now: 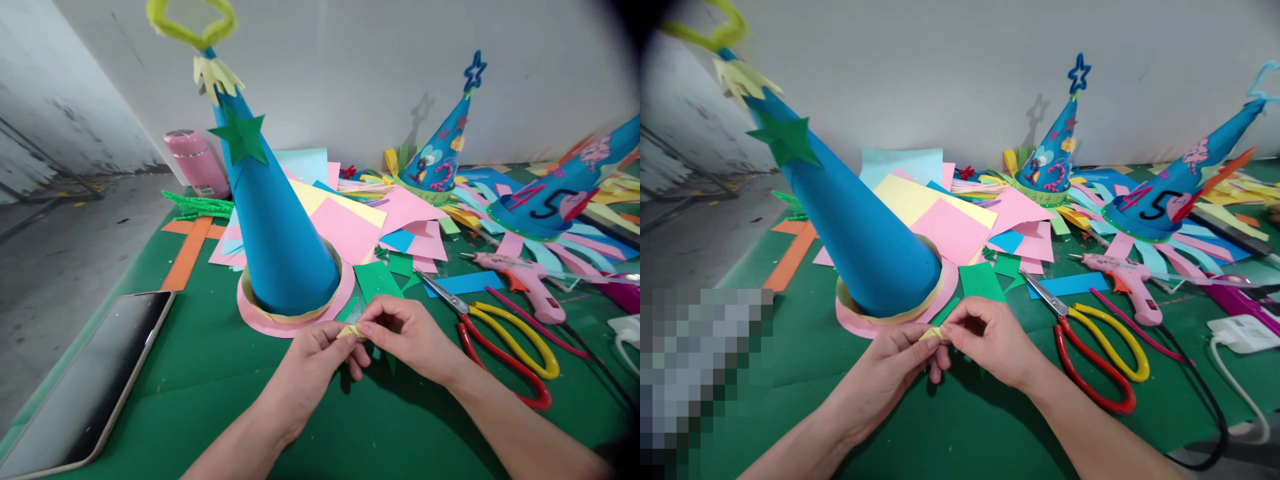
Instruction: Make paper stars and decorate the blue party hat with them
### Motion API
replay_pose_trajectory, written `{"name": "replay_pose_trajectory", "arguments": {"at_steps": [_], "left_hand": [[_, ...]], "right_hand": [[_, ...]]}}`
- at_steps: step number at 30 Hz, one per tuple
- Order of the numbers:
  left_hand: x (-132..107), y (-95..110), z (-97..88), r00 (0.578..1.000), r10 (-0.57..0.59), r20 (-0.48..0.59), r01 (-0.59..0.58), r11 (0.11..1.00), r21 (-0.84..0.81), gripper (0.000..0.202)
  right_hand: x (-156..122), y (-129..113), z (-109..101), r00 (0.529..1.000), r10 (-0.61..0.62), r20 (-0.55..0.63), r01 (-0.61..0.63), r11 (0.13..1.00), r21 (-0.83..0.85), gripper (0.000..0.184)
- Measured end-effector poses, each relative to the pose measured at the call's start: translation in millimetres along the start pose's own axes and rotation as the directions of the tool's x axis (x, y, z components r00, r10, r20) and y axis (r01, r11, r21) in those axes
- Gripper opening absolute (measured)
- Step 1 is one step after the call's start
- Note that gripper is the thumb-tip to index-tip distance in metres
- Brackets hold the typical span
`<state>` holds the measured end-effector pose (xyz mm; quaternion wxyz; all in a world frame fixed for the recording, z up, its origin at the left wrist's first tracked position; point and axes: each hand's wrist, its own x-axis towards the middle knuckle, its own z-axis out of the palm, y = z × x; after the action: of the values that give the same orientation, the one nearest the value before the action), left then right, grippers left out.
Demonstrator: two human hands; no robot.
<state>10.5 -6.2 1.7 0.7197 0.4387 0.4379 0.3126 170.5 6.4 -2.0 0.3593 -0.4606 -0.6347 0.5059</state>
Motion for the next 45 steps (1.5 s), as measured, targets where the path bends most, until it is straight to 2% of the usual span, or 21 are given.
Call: {"name": "replay_pose_trajectory", "arguments": {"at_steps": [10,16,24,28,32,40,45], "left_hand": [[0.5,0.7,1.1,1.0,-0.002,-0.026,0.002,1.0,-0.004,0.018],[0.3,-2.1,1.8,0.997,0.021,-0.068,-0.024,0.998,-0.051,0.019],[0.6,-2.4,2.6,0.996,0.03,-0.086,-0.037,0.996,-0.078,0.018],[0.3,-2.0,2.8,0.992,0.044,-0.115,-0.049,0.998,-0.042,0.018],[-0.7,0.5,2.5,0.985,0.049,-0.163,-0.038,0.997,0.071,0.018],[-3.2,5.2,2.6,0.991,0.06,-0.117,-0.04,0.985,0.168,0.023],[-1.7,2.3,5.1,0.987,0.041,-0.158,-0.033,0.998,0.051,0.022]], "right_hand": [[-0.9,-2.3,0.1,0.995,-0.092,-0.032,0.086,0.985,-0.148,0.009],[-0.7,-4.0,2.6,0.983,-0.177,-0.055,0.167,0.974,-0.15,0.01],[-1.4,-3.6,4.3,0.971,-0.223,-0.085,0.209,0.966,-0.151,0.008],[-1.7,-3.3,4.8,0.967,-0.242,-0.085,0.228,0.963,-0.143,0.008],[-3.0,-3.5,3.7,0.966,-0.251,-0.066,0.24,0.961,-0.137,0.007],[-3.7,-6.1,0.0,0.992,-0.125,0.033,0.128,0.985,-0.113,0.016],[-2.0,-2.9,6.9,0.998,-0.062,-0.033,0.06,0.996,-0.068,0.016]]}}
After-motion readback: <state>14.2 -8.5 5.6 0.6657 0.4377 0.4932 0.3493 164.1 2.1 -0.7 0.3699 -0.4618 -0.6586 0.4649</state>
